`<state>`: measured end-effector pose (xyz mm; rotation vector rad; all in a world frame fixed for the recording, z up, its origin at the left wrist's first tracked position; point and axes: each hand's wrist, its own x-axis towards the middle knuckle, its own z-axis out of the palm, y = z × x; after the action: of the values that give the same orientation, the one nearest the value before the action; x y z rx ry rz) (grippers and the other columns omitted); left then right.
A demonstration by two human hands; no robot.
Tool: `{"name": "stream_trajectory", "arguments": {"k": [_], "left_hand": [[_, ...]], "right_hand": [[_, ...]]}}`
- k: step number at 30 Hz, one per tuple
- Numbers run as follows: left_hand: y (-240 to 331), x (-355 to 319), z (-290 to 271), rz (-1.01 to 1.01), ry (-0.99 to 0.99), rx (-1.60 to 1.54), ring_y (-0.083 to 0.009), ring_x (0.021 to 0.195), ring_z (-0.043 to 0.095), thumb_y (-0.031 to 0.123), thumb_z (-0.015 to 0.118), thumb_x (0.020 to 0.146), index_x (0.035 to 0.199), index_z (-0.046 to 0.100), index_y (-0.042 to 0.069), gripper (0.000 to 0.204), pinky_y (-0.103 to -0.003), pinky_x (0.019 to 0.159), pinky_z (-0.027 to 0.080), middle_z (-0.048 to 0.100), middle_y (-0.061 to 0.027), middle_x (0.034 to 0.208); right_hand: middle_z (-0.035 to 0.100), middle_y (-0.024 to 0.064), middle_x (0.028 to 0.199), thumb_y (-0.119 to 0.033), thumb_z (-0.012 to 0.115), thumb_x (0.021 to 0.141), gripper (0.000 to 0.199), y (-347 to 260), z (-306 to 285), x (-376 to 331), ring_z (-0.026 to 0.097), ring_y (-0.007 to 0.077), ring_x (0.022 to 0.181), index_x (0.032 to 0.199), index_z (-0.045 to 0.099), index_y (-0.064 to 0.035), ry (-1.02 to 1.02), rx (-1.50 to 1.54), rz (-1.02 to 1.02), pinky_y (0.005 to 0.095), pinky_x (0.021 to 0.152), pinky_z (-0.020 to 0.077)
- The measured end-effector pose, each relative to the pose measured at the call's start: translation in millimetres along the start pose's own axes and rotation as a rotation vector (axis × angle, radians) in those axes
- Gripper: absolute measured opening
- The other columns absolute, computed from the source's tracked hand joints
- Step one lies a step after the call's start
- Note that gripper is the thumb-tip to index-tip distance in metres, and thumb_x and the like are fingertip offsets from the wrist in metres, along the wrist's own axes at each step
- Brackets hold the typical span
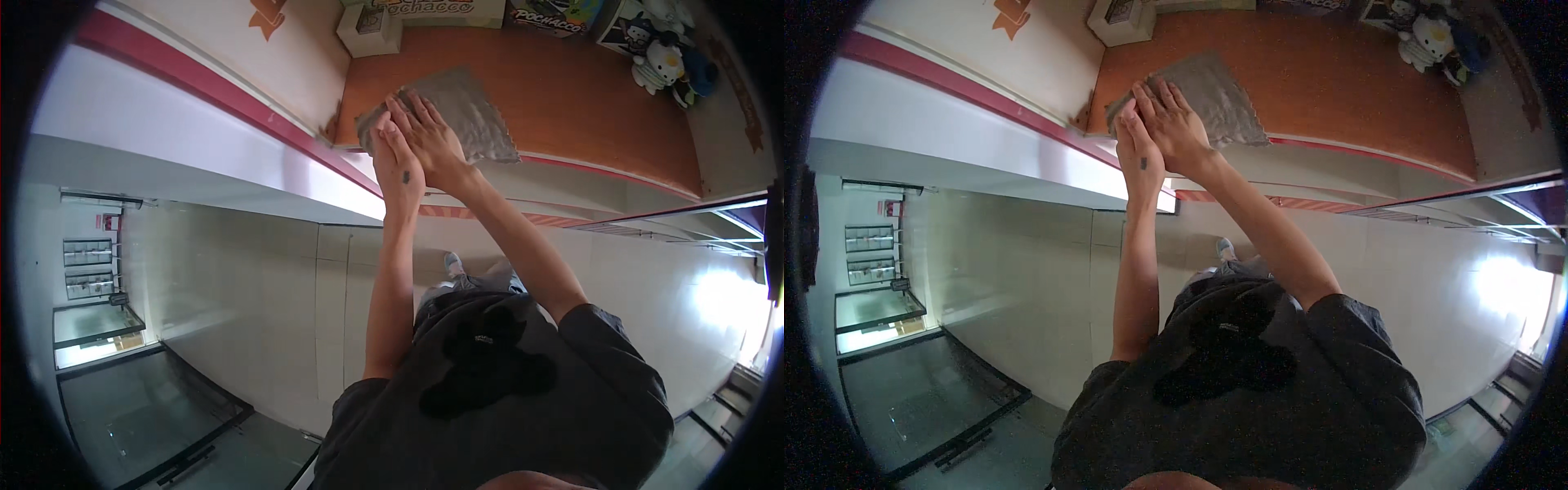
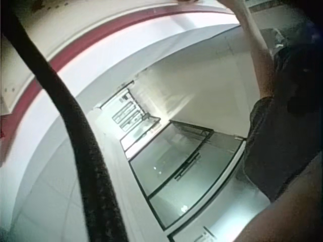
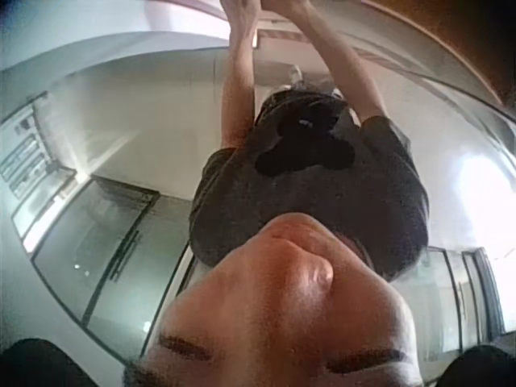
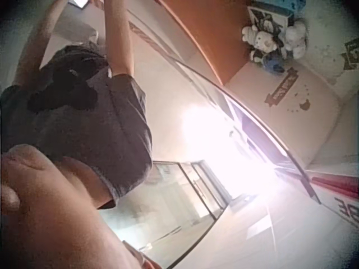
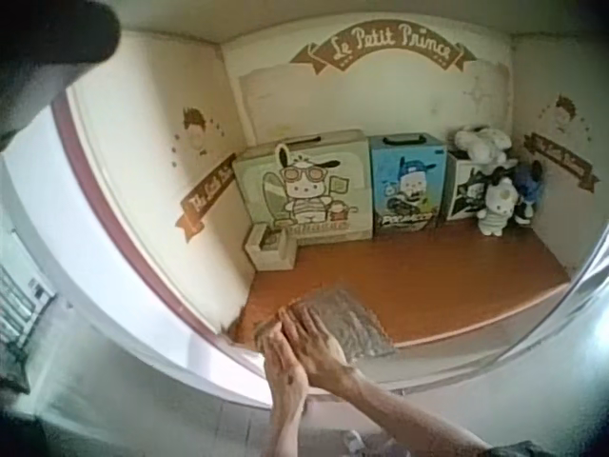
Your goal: Cleaning and wiping a cabinet surface with a cloth.
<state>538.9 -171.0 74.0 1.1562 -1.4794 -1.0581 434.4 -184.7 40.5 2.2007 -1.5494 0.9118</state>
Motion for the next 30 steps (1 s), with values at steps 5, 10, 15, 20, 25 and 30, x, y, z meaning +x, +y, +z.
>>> {"name": "stream_trajectory", "arguments": {"k": [5,10,15,20,25,30], "left_hand": [[-20,-4,0,0.035,-0.056,0.044,-0.0367,0.130,0.060,0.049,0.032,0.116,0.151,0.047,0.006,0.057,-0.041,0.106,0.048,0.059,-0.0215,0.146],[-21,-18,7,0.100,-0.047,0.003,-0.0336,0.127,0.059,0.037,0.038,0.115,0.148,0.047,0.001,0.050,-0.041,0.106,0.046,0.054,-0.0217,0.147],[-21,-31,28,0.163,-0.096,0.060,-0.0371,0.132,0.057,0.033,0.037,0.115,0.149,0.046,0.002,0.047,-0.045,0.112,0.045,0.052,-0.0225,0.150],[-40,-33,44,0.339,-0.143,0.214,-0.0400,0.135,0.054,0.029,0.036,0.115,0.149,0.047,0.002,0.045,-0.048,0.115,0.043,0.051,-0.0227,0.151],[-48,-42,60,0.458,-0.180,0.231,-0.0418,0.138,0.051,0.028,0.038,0.114,0.150,0.045,0.001,0.045,-0.050,0.119,0.039,0.049,-0.0238,0.152],[-58,-63,74,0.425,-0.024,0.218,-0.0414,0.140,0.050,0.030,0.042,0.114,0.156,0.036,0.002,0.052,-0.050,0.123,0.036,0.046,-0.0257,0.153]], "right_hand": [[0.053,0.0195,0.154,-0.026,0.062,0.097,0.045,-9,2,-4,0.045,0.0430,0.146,0.135,0.060,-0.0015,-0.027,0.047,0.040,0.0530,0.122,0.0365],[0.052,0.0136,0.158,-0.031,0.060,0.099,0.047,-7,-9,-22,0.043,0.0356,0.150,0.137,0.062,-0.0055,-0.040,0.060,0.186,0.0507,0.126,0.0323],[0.049,0.0142,0.160,-0.033,0.057,0.099,0.048,0,-19,-44,0.037,0.0360,0.154,0.139,0.062,-0.0064,0.027,0.088,0.276,0.0504,0.127,0.0298],[0.047,0.0153,0.161,-0.033,0.056,0.100,0.049,3,-35,-61,0.033,0.0365,0.155,0.140,0.062,-0.0050,0.089,0.029,0.410,0.0511,0.128,0.0277],[0.043,0.0154,0.162,-0.031,0.055,0.101,0.050,8,-44,-79,0.032,0.0374,0.155,0.142,0.060,-0.0042,0.089,-0.043,0.477,0.0524,0.131,0.0246],[0.041,0.0146,0.163,-0.026,0.058,0.101,0.049,13,-53,-98,0.032,0.0377,0.154,0.145,0.060,-0.0049,0.046,0.025,0.466,0.0527,0.132,0.0246]]}}
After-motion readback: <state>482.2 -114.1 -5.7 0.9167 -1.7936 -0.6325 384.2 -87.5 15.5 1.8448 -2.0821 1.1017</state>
